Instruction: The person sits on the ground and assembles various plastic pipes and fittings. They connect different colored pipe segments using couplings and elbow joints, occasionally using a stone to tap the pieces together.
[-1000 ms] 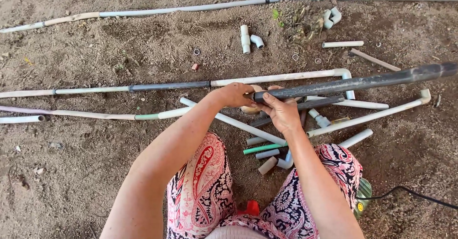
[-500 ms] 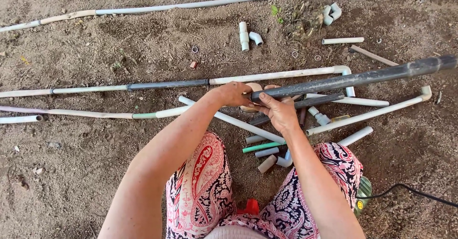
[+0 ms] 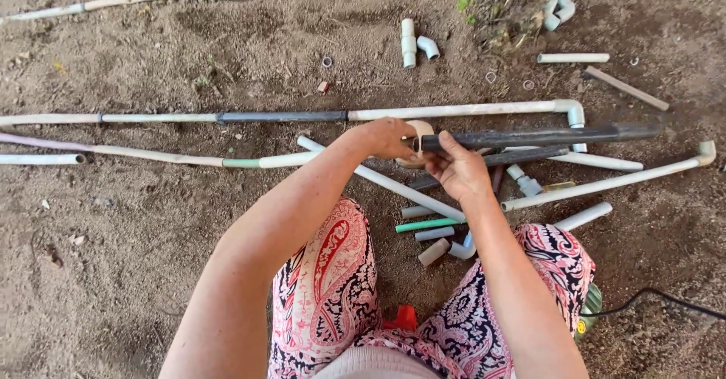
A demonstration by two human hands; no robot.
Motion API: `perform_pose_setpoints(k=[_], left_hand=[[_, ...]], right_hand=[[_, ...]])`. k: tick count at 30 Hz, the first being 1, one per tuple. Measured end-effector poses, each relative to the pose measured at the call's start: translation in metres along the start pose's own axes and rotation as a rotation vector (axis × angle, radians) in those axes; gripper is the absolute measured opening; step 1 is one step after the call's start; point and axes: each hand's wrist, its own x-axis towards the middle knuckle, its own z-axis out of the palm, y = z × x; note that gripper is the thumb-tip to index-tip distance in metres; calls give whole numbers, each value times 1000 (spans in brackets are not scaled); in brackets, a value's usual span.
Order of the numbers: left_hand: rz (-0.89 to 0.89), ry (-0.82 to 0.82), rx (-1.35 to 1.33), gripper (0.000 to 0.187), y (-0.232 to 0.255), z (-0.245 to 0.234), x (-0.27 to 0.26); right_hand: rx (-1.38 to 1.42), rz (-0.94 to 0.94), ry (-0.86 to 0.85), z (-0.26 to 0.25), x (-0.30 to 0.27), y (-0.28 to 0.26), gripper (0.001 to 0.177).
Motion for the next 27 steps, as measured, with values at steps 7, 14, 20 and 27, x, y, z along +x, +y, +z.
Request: perform_pose_setpoints(k=[7,14,20,27], left_hand=[[27,4,-25,42,7,-21,-33],[-8,-60,-46,50,37,-38,-55],[-86,-85,-60,45,46,-46,-62],[-83,-77,-103,41,37,-40,-49]], right_hand=[[78,92,214,-48,72,43,35],[-27,25,463,-102,106,109,52],[-322,-94,443,-94,81,95,22],[-852,-414,1022,-109,79,22,45]])
